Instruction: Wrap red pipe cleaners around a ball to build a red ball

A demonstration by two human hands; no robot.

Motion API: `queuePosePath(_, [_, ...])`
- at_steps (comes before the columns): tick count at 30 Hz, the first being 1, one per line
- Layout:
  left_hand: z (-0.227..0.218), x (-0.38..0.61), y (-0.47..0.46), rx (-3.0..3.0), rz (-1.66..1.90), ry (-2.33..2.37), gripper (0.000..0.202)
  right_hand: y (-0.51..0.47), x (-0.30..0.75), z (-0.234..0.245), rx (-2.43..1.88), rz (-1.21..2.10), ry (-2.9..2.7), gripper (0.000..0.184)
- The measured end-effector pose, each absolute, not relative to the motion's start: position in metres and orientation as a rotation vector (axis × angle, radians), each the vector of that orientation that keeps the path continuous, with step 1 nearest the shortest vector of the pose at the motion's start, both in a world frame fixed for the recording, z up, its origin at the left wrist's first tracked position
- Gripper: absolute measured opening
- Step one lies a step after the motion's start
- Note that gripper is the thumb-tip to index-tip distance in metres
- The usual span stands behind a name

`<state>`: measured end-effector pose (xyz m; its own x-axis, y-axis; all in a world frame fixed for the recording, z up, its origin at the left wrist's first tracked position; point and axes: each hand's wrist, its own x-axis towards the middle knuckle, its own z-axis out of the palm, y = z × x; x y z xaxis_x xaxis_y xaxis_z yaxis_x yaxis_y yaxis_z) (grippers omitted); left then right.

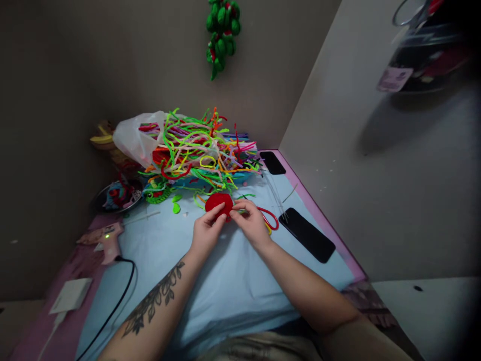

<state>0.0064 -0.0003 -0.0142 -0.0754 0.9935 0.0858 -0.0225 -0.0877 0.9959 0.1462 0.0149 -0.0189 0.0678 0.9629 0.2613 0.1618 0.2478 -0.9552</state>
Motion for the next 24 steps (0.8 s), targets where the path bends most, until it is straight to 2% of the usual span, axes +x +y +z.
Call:
queuePosePath(12, [-0.021,0.006,0.001,1.113,1.326,1.090,0.048,0.018,0.146,-0.023,-1.267,0.761,-1.349,0.012])
queuePosePath(18, [-0.025,0.005,0.004,1.063,1.330,1.066,0.051,0.019,0.146,-0.024,-1.173,0.919,-1.285,0.015])
queuePosePath(24, [-0.025,0.005,0.005,1.055,1.316,1.059,0.053,0.023,0.150,-0.030,-1.188,0.857,-1.322,0.010])
